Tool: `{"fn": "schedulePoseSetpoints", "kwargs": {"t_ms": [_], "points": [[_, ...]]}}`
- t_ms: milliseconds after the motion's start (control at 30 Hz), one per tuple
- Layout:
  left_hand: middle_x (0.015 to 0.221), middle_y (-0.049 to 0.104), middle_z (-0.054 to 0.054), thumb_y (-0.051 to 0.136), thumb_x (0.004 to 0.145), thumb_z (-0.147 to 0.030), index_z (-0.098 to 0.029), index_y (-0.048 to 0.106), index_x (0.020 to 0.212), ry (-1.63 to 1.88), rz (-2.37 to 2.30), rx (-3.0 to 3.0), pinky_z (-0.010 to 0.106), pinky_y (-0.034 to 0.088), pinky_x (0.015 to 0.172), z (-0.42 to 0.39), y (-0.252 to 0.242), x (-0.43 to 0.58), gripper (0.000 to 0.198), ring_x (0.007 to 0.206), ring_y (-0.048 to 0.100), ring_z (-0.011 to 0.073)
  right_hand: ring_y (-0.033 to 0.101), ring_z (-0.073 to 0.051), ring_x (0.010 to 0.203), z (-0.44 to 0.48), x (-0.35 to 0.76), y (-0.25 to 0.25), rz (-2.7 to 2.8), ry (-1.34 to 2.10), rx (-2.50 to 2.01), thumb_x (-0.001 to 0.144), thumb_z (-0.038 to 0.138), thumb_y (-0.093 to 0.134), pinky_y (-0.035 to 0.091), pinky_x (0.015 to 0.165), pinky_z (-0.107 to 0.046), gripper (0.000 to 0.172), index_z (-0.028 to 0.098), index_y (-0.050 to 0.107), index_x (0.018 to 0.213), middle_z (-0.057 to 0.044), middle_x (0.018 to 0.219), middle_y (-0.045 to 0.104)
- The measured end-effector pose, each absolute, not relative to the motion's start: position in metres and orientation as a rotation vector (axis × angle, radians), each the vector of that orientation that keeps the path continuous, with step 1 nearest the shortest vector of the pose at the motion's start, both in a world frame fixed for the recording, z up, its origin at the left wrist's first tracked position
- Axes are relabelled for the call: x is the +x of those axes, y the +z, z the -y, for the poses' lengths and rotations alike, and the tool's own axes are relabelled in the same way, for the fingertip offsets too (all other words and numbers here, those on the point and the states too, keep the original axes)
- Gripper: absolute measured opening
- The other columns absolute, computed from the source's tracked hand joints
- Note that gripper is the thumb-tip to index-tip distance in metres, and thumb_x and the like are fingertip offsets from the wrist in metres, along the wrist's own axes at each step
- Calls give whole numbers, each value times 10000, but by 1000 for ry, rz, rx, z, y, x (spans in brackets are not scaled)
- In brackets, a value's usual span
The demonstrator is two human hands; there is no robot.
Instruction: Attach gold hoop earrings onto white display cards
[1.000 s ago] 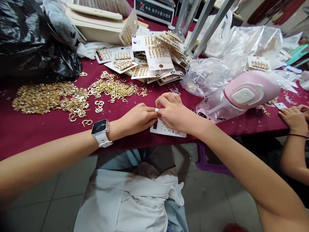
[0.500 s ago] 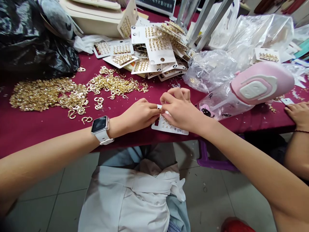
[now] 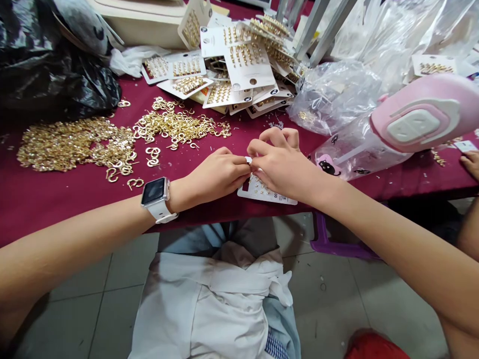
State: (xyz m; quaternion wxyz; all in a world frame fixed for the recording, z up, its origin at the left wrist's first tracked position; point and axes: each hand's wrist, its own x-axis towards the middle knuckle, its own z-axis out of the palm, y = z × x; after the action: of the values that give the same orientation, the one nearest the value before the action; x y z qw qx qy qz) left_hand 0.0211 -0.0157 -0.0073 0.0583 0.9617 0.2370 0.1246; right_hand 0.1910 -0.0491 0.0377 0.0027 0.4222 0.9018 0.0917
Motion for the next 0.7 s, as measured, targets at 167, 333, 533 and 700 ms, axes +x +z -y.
{"fn": "schedulePoseSetpoints", "kwargs": {"t_ms": [167, 333, 533, 700], "points": [[905, 685, 35, 458, 898, -170, -147, 648, 856, 401, -698, 2899, 317, 346, 728, 13, -9, 20, 196, 796, 629, 168, 462, -286, 1048, 52, 189, 37, -2840, 373, 1299, 874, 157, 472, 297, 830, -438, 195, 152, 666, 855, -82, 1019, 639], [924, 687, 28, 470, 888, -159, -154, 636, 874, 418, -708, 2903, 305, 334, 698, 14, -8, 20, 166, 780, 621, 157, 471, -271, 1038, 53, 191, 36, -2834, 210, 1446, 862, 196, 519, 309, 826, -431, 165, 165, 663, 787, -78, 1002, 628], [917, 684, 38, 461, 897, -160, -146, 630, 865, 379, -706, 2895, 301, 322, 705, 15, -5, 21, 173, 793, 614, 149, 480, -276, 1008, 53, 190, 37, -2762, 1, 1681, 823, 232, 582, 310, 813, -447, 138, 198, 679, 731, -63, 956, 622], [946, 682, 40, 451, 900, -155, -150, 633, 892, 343, -715, 2877, 308, 317, 712, 16, -5, 21, 182, 820, 616, 160, 493, -268, 996, 56, 193, 31, -2858, 83, 1619, 856, 248, 525, 349, 818, -428, 187, 189, 675, 761, -79, 966, 622]]}}
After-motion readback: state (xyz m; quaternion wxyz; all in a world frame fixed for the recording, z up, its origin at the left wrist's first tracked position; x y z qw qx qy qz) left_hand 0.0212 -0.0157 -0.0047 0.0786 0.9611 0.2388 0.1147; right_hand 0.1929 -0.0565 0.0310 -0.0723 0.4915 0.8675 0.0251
